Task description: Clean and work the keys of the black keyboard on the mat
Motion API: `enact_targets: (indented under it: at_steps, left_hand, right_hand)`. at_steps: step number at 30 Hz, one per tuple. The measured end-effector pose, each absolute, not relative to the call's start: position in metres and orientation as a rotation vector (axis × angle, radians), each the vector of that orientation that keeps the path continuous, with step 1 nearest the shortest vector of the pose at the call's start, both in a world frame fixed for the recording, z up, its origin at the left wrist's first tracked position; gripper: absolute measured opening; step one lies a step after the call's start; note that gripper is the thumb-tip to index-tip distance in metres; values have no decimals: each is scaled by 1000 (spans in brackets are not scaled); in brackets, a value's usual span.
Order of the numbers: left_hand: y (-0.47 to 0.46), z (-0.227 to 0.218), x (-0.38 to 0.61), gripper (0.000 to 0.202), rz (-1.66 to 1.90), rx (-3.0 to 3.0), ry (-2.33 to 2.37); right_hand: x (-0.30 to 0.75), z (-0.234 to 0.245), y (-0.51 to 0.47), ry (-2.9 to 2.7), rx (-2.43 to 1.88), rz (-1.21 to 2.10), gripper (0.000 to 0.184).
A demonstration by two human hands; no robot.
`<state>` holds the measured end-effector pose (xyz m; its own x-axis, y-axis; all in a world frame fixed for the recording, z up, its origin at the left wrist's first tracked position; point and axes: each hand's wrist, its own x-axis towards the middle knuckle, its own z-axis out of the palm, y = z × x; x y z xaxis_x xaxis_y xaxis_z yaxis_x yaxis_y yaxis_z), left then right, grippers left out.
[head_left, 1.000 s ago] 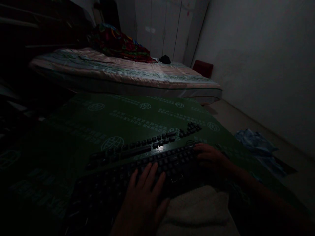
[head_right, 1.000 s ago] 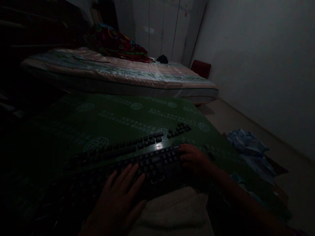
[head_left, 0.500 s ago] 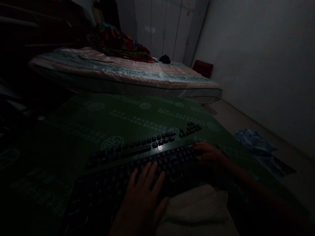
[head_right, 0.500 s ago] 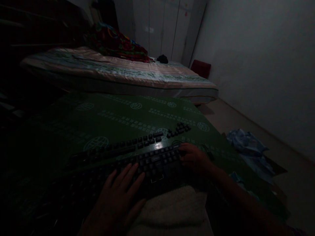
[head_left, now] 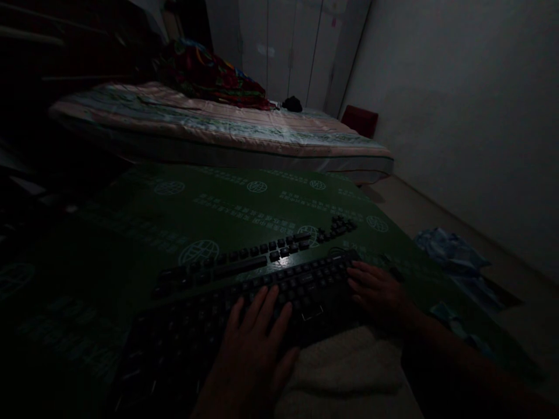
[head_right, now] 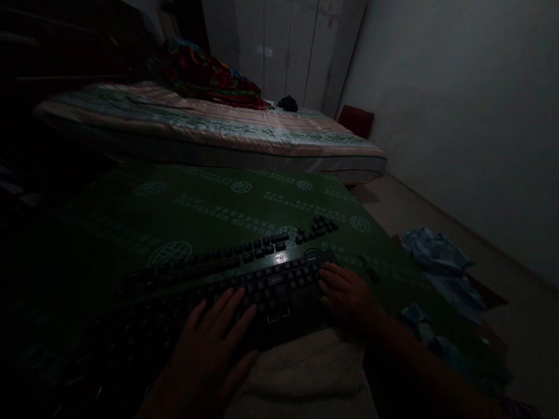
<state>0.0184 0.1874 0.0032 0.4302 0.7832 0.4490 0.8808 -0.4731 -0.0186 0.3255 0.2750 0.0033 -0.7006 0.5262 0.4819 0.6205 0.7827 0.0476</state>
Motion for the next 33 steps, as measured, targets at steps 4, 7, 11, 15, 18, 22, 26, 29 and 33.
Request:
enact_targets:
  at_steps: [4, 7, 11, 15, 18, 22, 26, 29, 33]
  left_hand:
    - [188, 4, 19, 47, -538, -2432, -1455]
    - [188, 5, 19, 48, -527, -2438, -1457]
    - [188, 6, 20, 48, -509, -2433, -1434]
    - [188, 5, 19, 48, -516, -2436, -1440]
    - [188, 3, 19, 48, -540, -2446, -1453]
    - [188, 1, 18, 47, -567, -2443, -1458]
    - [188, 2, 19, 46, -563, -2428, -1451]
    - [188, 4, 20, 46, -570, -2430, -1447]
    - [188, 4, 19, 46, -559, -2439, -1463]
  right_hand:
    - [324, 3, 273, -2496, -870, -255, 23]
    - [323, 2, 272, -2507, -860, -244, 25]
    - [322, 1, 271, -2542, -892, -264, 25]
    - [322, 3, 269, -2523, -897, -283, 25]
    - [321, 3, 267, -2490, -909, -297, 25]
    - [318, -2, 265, -2418, -983, -291, 23]
    - [317, -5, 265, -2410, -992, -276, 20]
    - [317, -4, 265, -2393, -1023, -296, 19]
    - [315, -1, 263, -2390, -1030, -340, 18]
